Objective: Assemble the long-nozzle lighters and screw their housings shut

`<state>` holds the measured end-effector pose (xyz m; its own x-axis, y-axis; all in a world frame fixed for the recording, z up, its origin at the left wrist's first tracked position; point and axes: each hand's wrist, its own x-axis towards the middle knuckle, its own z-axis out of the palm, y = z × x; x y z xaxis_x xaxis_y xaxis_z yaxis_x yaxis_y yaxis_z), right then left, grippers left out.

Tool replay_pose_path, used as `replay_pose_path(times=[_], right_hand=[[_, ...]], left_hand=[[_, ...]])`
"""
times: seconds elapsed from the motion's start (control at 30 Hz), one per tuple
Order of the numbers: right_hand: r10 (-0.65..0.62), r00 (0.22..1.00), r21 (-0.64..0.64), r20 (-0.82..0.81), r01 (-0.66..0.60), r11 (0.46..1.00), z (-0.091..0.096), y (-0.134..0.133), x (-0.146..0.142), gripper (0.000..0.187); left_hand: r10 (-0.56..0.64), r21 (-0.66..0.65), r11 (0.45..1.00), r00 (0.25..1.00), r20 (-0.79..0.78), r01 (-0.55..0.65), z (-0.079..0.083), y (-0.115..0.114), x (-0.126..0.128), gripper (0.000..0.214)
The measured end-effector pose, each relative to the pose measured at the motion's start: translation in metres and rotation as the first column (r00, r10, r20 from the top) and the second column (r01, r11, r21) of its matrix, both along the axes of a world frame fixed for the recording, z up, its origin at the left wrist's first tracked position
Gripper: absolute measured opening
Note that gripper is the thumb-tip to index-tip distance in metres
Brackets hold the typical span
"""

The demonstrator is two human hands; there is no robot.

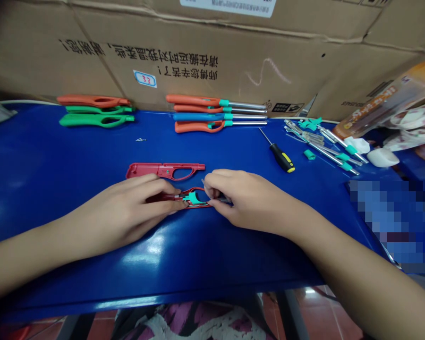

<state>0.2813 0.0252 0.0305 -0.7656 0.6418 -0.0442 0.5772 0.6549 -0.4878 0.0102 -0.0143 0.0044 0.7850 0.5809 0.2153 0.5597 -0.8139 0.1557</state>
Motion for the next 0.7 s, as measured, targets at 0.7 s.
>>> replay_pose_path(times=[0.7], right_hand=[[-0.093,0.994,-0.066,-0.049,0.090,0.994,-0.0036,0.0007,-0.0021,0.008]], left_hand=[[-0.007,0.006,1.000,0.999,0.037,0.006,-0.0027,0.0007,-0.0027,0.027]])
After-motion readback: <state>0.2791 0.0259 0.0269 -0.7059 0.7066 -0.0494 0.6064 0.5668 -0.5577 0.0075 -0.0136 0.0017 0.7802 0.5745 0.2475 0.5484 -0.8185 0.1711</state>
